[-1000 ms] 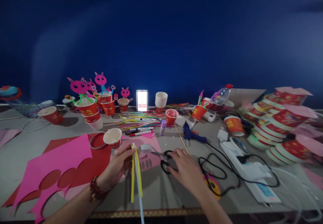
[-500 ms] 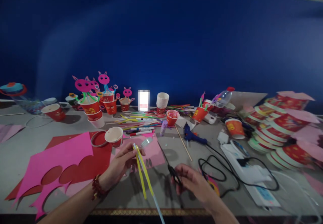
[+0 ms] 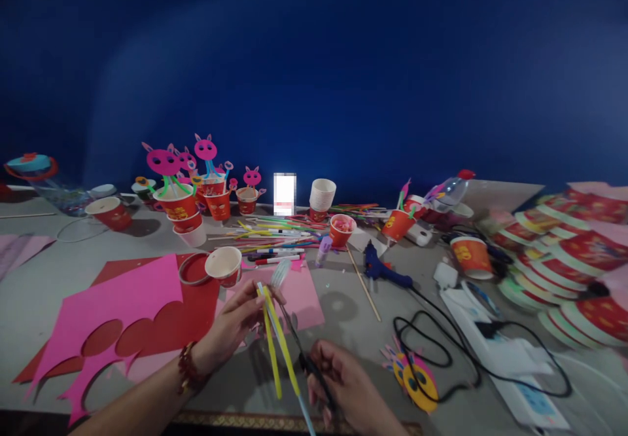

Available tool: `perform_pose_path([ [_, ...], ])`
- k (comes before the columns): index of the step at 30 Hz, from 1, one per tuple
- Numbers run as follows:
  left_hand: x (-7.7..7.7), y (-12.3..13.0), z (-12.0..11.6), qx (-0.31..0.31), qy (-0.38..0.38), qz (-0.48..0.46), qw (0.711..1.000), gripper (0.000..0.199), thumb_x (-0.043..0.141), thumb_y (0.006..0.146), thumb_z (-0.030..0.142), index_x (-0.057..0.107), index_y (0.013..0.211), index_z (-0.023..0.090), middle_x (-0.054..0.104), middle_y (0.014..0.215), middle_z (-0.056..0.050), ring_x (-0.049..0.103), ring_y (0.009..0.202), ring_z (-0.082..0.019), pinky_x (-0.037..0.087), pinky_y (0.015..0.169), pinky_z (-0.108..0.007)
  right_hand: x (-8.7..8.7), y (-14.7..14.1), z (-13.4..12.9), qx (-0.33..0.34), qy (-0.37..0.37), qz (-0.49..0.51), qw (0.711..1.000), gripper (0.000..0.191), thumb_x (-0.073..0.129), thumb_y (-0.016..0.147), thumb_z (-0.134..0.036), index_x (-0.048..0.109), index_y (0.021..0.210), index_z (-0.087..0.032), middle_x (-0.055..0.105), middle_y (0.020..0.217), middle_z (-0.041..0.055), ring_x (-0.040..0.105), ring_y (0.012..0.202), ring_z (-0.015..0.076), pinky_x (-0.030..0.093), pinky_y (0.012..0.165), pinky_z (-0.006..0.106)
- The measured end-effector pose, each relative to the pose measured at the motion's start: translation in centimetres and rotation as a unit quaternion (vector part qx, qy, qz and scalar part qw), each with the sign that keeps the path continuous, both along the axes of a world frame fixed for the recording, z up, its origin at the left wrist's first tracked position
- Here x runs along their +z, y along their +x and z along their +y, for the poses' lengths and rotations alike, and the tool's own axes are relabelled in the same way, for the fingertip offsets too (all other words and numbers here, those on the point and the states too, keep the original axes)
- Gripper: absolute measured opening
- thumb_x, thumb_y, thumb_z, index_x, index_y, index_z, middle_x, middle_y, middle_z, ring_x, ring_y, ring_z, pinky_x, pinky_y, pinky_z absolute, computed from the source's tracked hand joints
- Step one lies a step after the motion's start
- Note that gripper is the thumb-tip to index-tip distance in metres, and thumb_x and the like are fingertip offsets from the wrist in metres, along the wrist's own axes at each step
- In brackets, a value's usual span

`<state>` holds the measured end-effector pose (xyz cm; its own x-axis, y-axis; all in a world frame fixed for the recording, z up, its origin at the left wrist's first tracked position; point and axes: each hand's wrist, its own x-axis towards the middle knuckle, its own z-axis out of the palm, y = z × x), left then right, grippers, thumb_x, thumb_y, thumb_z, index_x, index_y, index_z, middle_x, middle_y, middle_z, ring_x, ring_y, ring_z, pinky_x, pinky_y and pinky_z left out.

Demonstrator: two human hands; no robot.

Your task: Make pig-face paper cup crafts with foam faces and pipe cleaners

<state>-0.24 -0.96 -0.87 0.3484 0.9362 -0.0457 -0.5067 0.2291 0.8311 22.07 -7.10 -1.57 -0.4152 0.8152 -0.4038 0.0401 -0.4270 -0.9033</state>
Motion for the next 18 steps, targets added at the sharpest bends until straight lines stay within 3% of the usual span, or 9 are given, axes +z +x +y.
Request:
perform_pose_path([
  [5,0.1,0.2,0.0,-0.013,-0.008,0.037,0.999,0.024,0.074,0.083,0.039,0.062,0.09,0.02,0.073,0.094,-0.004,0.063,0.065,-0.013,0.049,0.053,-0.022,-0.4,-0.2,0.3,0.007,-0.001,-0.005,1.0,0.066,0.073,0.061,-0.08,0.043,0.072,-0.022,0.058,0.055,-0.0075,0.043,0.034,0.0029,0.039,0.035,0.015],
  [11,-0.9,0.4,-0.3,-0.038,-0.025,0.061,0.997,0.027,0.075,0.082,0.041,0.062,0.093,0.02,0.07,0.085,-0.003,0.062,0.066,-0.013,0.047,0.055,-0.021,-1.1,-0.7,1.2,0.012,0.007,0.01,1.0,0.063,0.072,0.066,-0.076,0.042,0.073,-0.022,0.059,0.055,-0.008,0.044,0.034,0.0025,0.039,0.035,0.013],
  [18,-1.1,0.5,-0.1,-0.047,-0.047,0.08,0.995,0.03,0.078,0.079,0.043,0.063,0.091,0.02,0.064,0.075,0.001,0.057,0.06,-0.01,0.043,0.053,-0.019,-1.7,-0.8,1.2,0.008,0.002,0.02,1.0,0.062,0.069,0.069,-0.077,0.043,0.076,-0.022,0.058,0.053,-0.0077,0.038,0.032,0.0014,0.034,0.033,0.013],
])
